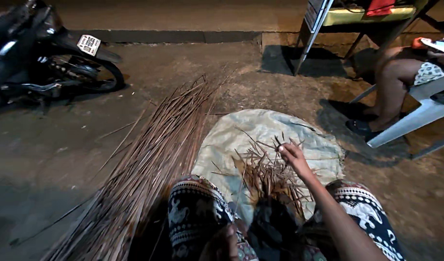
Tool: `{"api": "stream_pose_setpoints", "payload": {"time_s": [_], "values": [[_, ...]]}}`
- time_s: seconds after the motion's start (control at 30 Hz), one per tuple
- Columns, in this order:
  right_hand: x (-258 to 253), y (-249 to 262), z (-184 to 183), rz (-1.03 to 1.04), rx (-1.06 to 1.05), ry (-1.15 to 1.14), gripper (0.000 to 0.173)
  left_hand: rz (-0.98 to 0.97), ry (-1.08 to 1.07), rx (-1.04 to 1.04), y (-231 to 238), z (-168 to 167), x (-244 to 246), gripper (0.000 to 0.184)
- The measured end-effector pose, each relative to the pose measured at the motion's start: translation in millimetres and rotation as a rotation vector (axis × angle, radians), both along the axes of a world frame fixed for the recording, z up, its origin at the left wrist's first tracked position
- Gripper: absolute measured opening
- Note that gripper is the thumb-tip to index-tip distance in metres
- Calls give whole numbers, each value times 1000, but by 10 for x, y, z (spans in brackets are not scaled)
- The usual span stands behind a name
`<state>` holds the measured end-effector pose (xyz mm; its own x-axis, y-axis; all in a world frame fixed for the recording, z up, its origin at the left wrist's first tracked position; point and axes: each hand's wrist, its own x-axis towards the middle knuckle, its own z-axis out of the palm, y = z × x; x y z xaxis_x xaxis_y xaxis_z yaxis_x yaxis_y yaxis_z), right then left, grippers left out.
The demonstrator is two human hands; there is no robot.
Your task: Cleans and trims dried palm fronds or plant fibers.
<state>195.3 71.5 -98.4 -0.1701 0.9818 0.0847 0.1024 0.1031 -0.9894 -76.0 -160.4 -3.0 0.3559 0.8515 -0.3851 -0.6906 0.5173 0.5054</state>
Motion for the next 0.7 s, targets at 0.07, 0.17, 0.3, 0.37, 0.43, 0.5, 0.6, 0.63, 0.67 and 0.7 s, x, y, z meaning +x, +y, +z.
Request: {"api": "stream_pose_setpoints", "payload": {"time_s": [0.07,0.17,0.3,0.37,0.43,0.5,0.6,0.63,0.67,0.7], "values": [[-187,-203,195,129,16,5,24,-31,-128,23,142,-96,22,25],[-389,-472,418,321,70,9,27,-28,-124,-2,312,-84,105,38],[-615,-769,539,495,141,-2,32,12,-41,2,436,-28,172,42],[-704,-847,531,526,203,-55,32,32,5,6,481,4,200,42],[-758,-886,533,520,229,-101,32,43,88,6,507,28,218,41],[-763,-892,546,501,253,-134,32,60,279,7,513,75,244,38],[-724,-883,565,501,286,-174,31,90,476,11,519,133,275,34],[-712,-880,569,493,293,-194,31,97,493,11,520,141,284,33],[-704,-875,566,478,301,-214,32,97,498,15,520,144,289,33],[-701,-867,555,455,312,-227,32,94,500,24,524,141,289,32]]}}
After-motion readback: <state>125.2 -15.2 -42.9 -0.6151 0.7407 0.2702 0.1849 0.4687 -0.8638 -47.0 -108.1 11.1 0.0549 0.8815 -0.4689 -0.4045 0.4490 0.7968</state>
